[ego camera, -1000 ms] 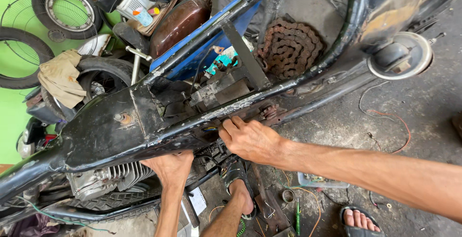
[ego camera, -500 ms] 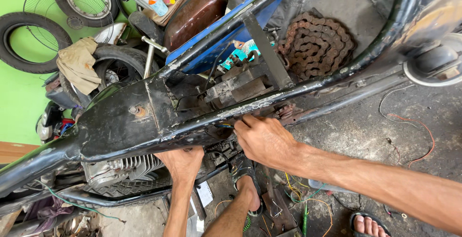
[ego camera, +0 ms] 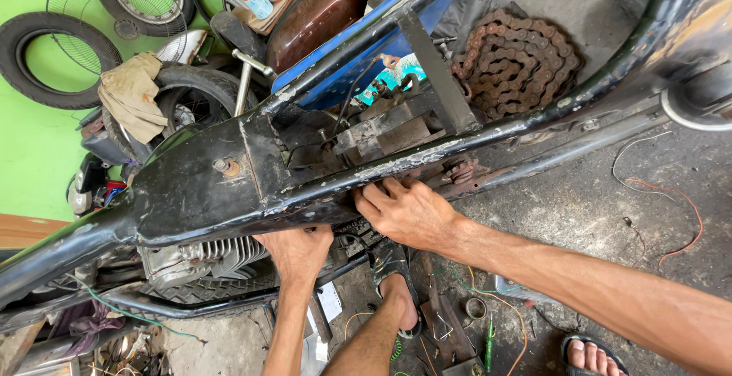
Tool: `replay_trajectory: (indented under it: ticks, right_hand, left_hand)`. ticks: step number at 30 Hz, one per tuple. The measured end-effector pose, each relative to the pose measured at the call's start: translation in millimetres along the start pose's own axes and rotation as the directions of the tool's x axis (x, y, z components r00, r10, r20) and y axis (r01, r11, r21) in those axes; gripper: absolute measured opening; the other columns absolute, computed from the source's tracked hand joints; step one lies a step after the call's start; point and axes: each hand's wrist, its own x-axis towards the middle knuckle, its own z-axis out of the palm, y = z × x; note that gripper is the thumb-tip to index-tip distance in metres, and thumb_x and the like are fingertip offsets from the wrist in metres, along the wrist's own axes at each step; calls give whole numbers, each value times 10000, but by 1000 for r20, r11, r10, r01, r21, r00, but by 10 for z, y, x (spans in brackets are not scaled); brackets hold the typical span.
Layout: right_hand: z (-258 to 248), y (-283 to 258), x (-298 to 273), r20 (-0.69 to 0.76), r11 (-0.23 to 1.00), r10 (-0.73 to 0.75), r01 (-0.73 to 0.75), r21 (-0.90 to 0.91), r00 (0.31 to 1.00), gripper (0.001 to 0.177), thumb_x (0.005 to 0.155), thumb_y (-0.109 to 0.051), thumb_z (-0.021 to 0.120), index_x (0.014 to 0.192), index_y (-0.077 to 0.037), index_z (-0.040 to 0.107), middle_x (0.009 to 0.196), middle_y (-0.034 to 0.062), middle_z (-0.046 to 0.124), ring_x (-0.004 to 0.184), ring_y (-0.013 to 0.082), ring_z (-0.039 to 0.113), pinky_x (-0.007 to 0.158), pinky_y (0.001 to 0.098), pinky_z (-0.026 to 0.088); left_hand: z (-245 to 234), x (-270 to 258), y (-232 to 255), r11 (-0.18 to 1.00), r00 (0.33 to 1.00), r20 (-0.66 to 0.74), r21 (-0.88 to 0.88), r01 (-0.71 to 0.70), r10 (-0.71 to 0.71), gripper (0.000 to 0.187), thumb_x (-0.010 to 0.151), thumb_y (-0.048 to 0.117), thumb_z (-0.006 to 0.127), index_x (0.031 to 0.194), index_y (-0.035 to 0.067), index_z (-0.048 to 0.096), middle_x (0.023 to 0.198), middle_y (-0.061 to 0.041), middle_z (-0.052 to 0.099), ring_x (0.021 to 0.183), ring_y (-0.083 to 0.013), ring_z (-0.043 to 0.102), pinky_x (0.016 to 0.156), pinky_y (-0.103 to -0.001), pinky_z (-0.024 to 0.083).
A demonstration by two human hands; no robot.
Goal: The person works on the engine and wiring of a motorcycle in a workshop. They connect and adjust wires near the engine and frame, handling various colored wires and components by hand.
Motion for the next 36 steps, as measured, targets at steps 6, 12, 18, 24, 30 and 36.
replay_trajectory:
  ticks: [6, 12, 18, 24, 30, 36]
  right_hand:
    - [248, -43, -55, -26, 969, 142, -134, 205, 989, 83, 961, -84, 610, 943, -91, 691, 823, 53, 614, 675, 247, 734, 502, 316, 575]
    - [301, -62, -16, -15, 947, 186, -175, 270, 982, 124, 994, -114, 583, 915, -89, 676, 809, 77, 639, 603, 232, 715, 489, 314, 564]
    - [119, 1, -4, 67, 972, 50, -65, 227, 996, 142, 1013, -72, 575, 951, -68, 702, 861, 108, 697, 614, 200, 723, 546, 301, 585]
    - [-75, 47, 107, 248, 885, 161, -251, 393, 955, 195, 1033, -73, 527, 995, -36, 714, 847, 146, 730, 644, 267, 761, 631, 348, 636]
    - [5, 13, 214, 308, 861, 191, -310, 402, 932, 180, 971, -58, 541, 994, -28, 717, 795, 136, 735, 651, 280, 765, 578, 367, 619]
    - [-77, -19, 161, 223, 818, 267, -343, 463, 938, 187, 966, -52, 529, 967, -7, 710, 803, 172, 729, 605, 337, 745, 554, 403, 601]
  left_hand:
    - [-160, 73, 164, 999, 999, 38, 20, 31, -32, 264, 730, 203, 776, 970, 91, 769, 967, -118, 757, 1068, -473, 681, 1065, -688, 323]
    - [-232, 150, 201, 998, 996, 65, 23, 63, -65, 160, 744, 237, 771, 769, 85, 727, 728, -117, 711, 893, -484, 695, 1051, -695, 306]
    - [-401, 266, 446, 998, 995, 77, 30, 54, -56, 167, 786, 231, 748, 713, 86, 712, 656, -131, 685, 805, -487, 689, 1005, -685, 337]
    - [-292, 165, 289, 998, 994, 86, 17, 62, -63, 145, 733, 231, 748, 814, 110, 748, 757, -91, 717, 900, -458, 695, 1016, -672, 328]
    - [-206, 72, 187, 999, 984, 170, -12, 47, -45, 131, 693, 167, 736, 816, 125, 747, 815, -91, 741, 1017, -455, 687, 1082, -693, 252]
    - [-291, 103, 247, 997, 975, 208, 5, 82, -81, 129, 734, 219, 746, 812, 117, 753, 791, -85, 746, 973, -437, 694, 1043, -689, 261]
